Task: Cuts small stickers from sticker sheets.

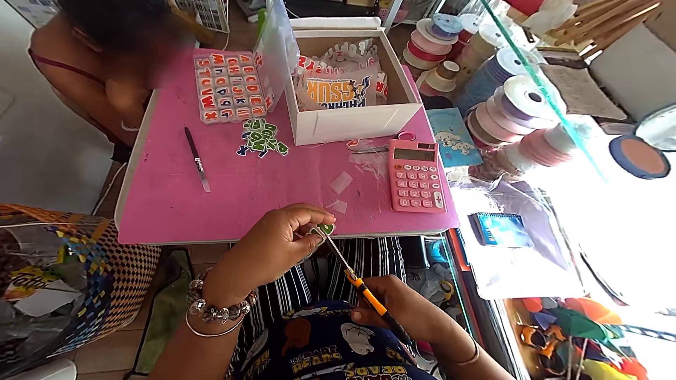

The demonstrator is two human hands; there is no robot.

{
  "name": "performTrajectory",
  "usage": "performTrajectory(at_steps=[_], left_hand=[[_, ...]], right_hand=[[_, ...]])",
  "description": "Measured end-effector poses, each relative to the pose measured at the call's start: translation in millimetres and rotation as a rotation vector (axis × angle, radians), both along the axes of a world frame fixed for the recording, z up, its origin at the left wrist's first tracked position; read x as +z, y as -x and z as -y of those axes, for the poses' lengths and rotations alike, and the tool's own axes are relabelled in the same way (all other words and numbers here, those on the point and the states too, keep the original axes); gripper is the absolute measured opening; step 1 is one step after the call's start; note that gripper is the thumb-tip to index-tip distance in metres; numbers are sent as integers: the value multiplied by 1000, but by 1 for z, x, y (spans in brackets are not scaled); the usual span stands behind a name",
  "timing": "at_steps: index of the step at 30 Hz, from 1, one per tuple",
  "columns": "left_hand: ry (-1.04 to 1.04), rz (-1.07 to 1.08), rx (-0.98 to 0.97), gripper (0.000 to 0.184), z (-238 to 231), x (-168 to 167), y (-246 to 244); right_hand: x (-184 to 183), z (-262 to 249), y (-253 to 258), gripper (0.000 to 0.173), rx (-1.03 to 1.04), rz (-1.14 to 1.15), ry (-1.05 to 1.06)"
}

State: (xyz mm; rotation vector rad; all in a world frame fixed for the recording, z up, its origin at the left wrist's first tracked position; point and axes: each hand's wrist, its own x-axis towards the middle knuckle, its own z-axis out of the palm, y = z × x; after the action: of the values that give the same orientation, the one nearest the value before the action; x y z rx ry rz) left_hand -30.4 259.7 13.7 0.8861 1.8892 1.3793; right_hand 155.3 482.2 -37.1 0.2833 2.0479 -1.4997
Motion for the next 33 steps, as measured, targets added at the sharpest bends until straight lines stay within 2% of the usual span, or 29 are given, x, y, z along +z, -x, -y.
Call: performTrajectory(at_steps=[13,26,33], left_hand=[[109,2,-84,25,1,2,1],[65,32,-100,26,2,1,3],[73,49,-96,27,1,1,3]], right_hand=[[5,3,3,47,-6,40,-44],[6,2,4,46,-6,39,-6],[5,2,3,45,-31,54,-58]])
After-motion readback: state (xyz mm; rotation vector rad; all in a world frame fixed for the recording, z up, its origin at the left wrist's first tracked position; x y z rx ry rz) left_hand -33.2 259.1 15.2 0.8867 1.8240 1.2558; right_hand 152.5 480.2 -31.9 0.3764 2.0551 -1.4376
